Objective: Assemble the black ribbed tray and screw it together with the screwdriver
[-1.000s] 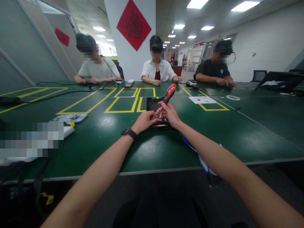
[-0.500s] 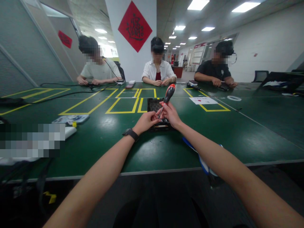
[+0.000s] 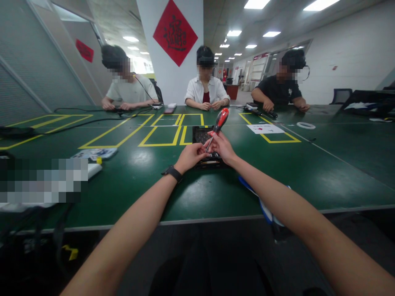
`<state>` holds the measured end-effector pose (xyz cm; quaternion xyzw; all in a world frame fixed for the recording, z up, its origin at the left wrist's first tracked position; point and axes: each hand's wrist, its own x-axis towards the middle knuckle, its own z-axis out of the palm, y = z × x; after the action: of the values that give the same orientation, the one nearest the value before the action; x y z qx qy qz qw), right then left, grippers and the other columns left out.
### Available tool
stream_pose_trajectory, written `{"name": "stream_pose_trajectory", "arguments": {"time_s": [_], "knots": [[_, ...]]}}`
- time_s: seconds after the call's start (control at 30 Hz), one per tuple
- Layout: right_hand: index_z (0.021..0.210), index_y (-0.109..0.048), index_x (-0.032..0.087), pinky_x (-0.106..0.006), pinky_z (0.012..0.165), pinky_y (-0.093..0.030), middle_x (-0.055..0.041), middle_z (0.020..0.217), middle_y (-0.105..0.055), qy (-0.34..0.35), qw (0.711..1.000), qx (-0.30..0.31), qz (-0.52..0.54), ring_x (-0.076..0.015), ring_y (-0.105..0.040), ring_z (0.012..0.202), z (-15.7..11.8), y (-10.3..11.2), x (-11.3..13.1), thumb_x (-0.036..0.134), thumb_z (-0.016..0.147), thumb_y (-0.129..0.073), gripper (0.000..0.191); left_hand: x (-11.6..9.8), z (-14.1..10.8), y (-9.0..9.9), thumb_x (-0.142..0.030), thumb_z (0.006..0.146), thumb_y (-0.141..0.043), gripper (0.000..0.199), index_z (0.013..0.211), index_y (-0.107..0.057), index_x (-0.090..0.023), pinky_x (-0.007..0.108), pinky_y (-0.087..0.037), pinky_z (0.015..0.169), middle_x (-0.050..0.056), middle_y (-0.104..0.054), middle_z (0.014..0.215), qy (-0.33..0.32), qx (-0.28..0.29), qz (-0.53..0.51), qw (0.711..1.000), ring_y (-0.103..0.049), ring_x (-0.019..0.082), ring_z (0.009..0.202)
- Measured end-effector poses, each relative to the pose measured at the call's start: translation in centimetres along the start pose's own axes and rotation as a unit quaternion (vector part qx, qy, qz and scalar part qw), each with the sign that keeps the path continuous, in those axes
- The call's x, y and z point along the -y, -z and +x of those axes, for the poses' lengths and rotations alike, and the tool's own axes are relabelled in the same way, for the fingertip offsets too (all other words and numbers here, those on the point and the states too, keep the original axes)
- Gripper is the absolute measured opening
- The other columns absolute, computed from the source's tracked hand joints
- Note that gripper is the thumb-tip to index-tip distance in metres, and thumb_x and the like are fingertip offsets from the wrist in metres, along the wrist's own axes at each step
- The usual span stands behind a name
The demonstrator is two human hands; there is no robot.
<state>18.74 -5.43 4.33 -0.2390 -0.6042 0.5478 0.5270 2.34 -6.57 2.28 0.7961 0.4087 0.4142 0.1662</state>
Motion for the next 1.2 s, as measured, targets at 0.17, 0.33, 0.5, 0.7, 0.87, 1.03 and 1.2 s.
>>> {"name": "stream_pose_trajectory", "arguments": {"time_s": [0.17,0.33,0.5,0.7,0.87,1.03,1.2], "knots": [[0.105,-0.046,0.022,-0.018,0.049,-0.045,0.0019,0.068,-0.066,0.006,1.000,-0.003,-0.010,-0.0070,-0.055,0.047,0.1,0.2,-0.1,0.046,0.087,-0.046,0.030,0.0,0.1,0.1,-0.037,0.078,-0.061,0.024,0.077,-0.064,-0.013,0.022,-0.040,0.057,0.001,-0.062,0.064,0.015,0.051,-0.051,0.997,-0.053,0.012,0.057],[0.099,-0.046,0.020,-0.018,0.047,-0.045,0.0007,0.067,-0.065,-0.010,1.000,-0.009,0.002,-0.0076,-0.055,0.047,0.2,0.3,-0.3,0.046,0.088,-0.045,0.029,0.3,0.1,0.0,-0.038,0.087,-0.045,0.030,0.089,-0.063,-0.013,0.025,-0.044,0.064,0.005,-0.065,0.078,-0.001,0.080,-0.085,0.993,-0.058,0.014,0.067],[0.097,-0.046,0.019,-0.019,0.047,-0.045,0.0009,0.065,-0.065,-0.007,1.000,-0.009,-0.002,-0.0074,-0.054,0.046,0.2,0.3,-0.4,0.047,0.088,-0.044,0.029,0.0,0.0,0.1,-0.038,0.077,-0.062,0.024,0.077,-0.059,-0.015,0.022,-0.035,0.054,-0.002,-0.054,0.062,-0.025,0.005,0.015,1.000,-0.046,0.011,0.056],[0.098,-0.045,0.019,-0.019,0.048,-0.045,0.0006,0.066,-0.065,0.001,1.000,0.005,0.001,-0.0077,-0.055,0.046,0.1,0.2,-0.3,0.048,0.087,-0.045,0.031,0.2,0.1,0.1,-0.040,0.079,-0.059,0.027,0.072,-0.059,-0.014,0.022,-0.035,0.054,-0.001,-0.056,0.061,-0.009,0.025,-0.014,1.000,-0.048,0.011,0.056],[0.099,-0.045,0.020,-0.019,0.047,-0.044,0.0011,0.064,-0.064,0.010,1.000,-0.003,0.000,-0.0080,-0.054,0.046,0.0,0.3,-0.2,0.048,0.087,-0.045,0.031,0.8,0.0,-0.2,-0.039,0.086,-0.049,0.029,0.088,-0.063,-0.013,0.024,-0.043,0.064,0.004,-0.066,0.075,-0.005,0.064,-0.093,0.994,-0.058,0.013,0.066],[0.095,-0.045,0.019,-0.016,0.042,-0.040,0.0028,0.059,-0.062,0.017,0.999,-0.028,0.005,-0.0069,-0.051,0.041,0.3,0.4,-0.5,0.048,0.087,-0.046,0.030,0.3,0.0,0.0,-0.043,0.078,-0.062,0.030,0.081,-0.063,-0.014,0.022,-0.036,0.054,0.000,-0.058,0.064,-0.011,0.007,-0.016,1.000,-0.047,0.010,0.056],[0.097,-0.046,0.020,-0.016,0.042,-0.040,0.0028,0.060,-0.062,0.014,1.000,-0.020,0.006,-0.0069,-0.051,0.041,0.3,0.3,-0.5,0.048,0.086,-0.048,0.031,-0.3,-0.1,0.3,-0.043,0.078,-0.061,0.031,0.077,-0.064,-0.011,0.021,-0.032,0.051,-0.001,-0.053,0.057,0.005,0.027,-0.017,0.999,-0.043,0.009,0.052]]}}
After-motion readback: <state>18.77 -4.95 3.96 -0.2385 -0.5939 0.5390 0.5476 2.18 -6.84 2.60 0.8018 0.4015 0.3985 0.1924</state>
